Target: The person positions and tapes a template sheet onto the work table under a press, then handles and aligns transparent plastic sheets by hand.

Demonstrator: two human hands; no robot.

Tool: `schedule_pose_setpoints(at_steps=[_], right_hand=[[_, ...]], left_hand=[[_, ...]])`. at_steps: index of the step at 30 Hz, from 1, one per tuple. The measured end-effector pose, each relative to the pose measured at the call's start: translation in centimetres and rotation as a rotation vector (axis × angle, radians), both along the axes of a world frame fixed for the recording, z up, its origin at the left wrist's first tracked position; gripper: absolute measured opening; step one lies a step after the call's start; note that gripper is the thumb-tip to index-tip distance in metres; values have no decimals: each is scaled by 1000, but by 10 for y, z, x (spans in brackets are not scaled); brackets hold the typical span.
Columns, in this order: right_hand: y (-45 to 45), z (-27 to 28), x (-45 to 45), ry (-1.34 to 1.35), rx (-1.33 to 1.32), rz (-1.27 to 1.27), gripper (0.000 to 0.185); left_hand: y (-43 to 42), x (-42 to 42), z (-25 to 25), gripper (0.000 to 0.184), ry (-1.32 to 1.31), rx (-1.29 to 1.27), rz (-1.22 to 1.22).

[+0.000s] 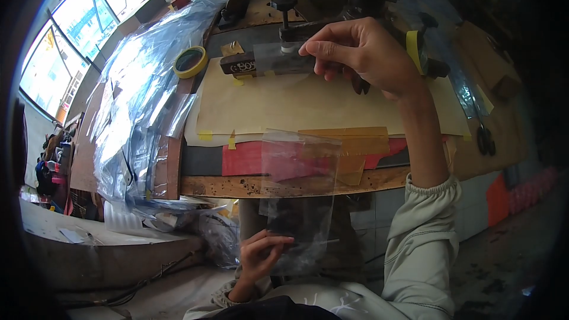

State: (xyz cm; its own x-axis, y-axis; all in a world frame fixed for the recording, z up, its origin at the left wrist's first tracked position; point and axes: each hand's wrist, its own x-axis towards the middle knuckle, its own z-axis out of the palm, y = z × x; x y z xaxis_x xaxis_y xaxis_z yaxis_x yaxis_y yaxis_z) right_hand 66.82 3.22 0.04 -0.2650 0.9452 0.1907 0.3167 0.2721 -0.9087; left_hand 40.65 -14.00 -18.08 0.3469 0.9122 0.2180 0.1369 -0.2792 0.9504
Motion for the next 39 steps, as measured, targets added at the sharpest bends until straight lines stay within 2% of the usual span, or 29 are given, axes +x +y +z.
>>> schedule_pose_setpoints(at_steps=[16,21,22,25,28,31,33,36,39], right_hand=[[6,-11,-2,28,70,-38,22],[9,-17,-8,-26,169,-193,18],[10,-19,-9,-54,197,-239,18],[10,-33,-12,-304,510,-389,16],[-5,-36,-18,-386,776,-468,18],[-43,-40,-18,-400,641,-496,19],[-65,-59,-20,-331,570,-489,19],[-91,-82,-33,-408,520,-463,19],[-105,-97,-44,-325,371,-442,20]], left_hand=[[-1,-2,-3,22,-72,-35,15],[-3,-7,-2,25,-37,-56,-15],[-3,-7,-1,25,-40,-67,-18],[-2,-5,0,21,-71,-37,5],[-3,-6,0,22,-76,-15,1],[-2,-10,-1,27,-50,11,-36],[-2,-9,1,27,-61,-6,-43],[-1,-8,6,25,-60,-22,-24],[0,-6,6,24,-84,-23,-8]])
